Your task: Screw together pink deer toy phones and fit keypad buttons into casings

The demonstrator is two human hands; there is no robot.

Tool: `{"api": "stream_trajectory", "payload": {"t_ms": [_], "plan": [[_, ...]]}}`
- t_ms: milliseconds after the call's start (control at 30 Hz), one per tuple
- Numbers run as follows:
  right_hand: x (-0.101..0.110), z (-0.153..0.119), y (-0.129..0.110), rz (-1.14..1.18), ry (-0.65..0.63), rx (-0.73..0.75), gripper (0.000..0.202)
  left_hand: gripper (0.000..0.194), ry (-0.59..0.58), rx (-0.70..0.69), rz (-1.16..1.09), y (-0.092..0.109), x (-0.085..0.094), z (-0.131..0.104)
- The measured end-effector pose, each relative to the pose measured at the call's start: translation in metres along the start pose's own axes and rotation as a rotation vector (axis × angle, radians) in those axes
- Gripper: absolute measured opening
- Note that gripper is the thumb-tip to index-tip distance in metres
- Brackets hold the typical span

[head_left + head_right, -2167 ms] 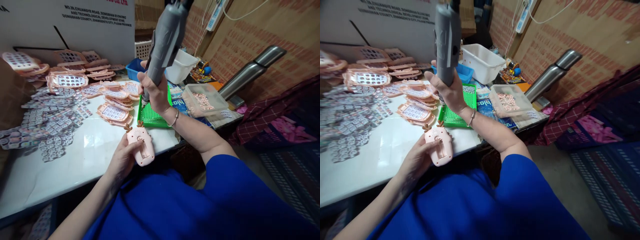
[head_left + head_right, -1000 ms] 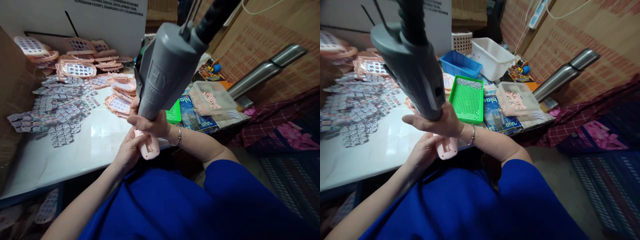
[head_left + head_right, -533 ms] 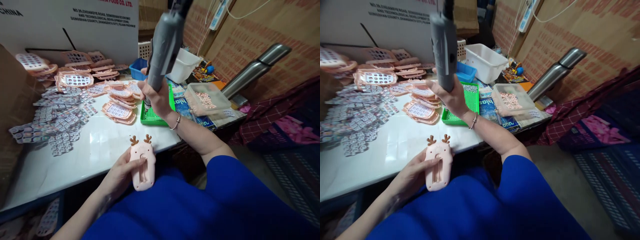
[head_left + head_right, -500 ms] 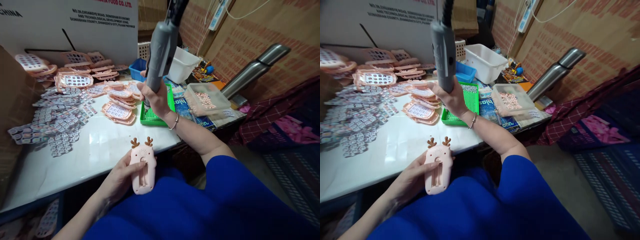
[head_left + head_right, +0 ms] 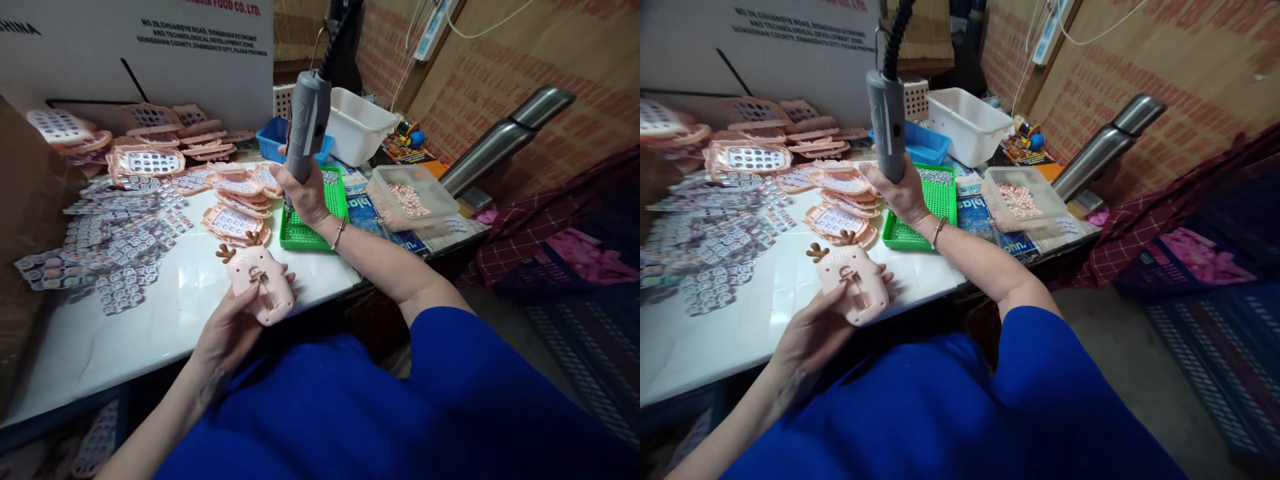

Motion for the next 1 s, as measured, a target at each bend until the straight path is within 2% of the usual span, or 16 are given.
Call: {"api": "stream_trajectory", "payload": {"t_ms": [133, 233, 400, 467, 600, 767, 1000], "plan": [[-0.001, 0.003, -0.016, 0.065, 0.039, 0.047, 0.048, 0.048, 0.09, -0.092, -0.129, 0.008, -0.006, 0.011], [-0.002, -0.001, -0.04, 0.163, 0.029, 0.097, 0.047, 0.045, 0.134, -0.108, -0.191, 0.01, -0.009, 0.015], [-0.007, -0.033, -0.082, 0.34, -0.149, 0.099, 0.018, 0.043, 0.147, -0.118, -0.274, 0.011, -0.009, 0.017], [-0.008, -0.046, -0.091, 0.341, -0.192, 0.09, 0.021, 0.043, 0.141, -0.134, -0.295, 0.012, -0.009, 0.018], [-0.01, -0.059, -0.092, 0.34, -0.208, 0.109, 0.027, 0.043, 0.119, -0.154, -0.299, 0.012, -0.01, 0.017], [-0.01, -0.063, -0.081, 0.206, -0.238, 0.008, 0.04, 0.041, 0.111, -0.148, -0.284, 0.012, -0.011, 0.016], [-0.011, -0.066, -0.082, 0.129, -0.263, -0.096, 0.039, 0.038, 0.139, -0.162, -0.273, 0.011, -0.011, 0.018]]}}
Point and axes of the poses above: each hand's wrist, its own z-axis towards the middle knuckle, its own x-axis out of the back of the hand, y = z × x, the point moved 2 cm from there along z, towards the middle knuckle, and after that the axes turned 13 degrees about x, right-handed, at the moved point
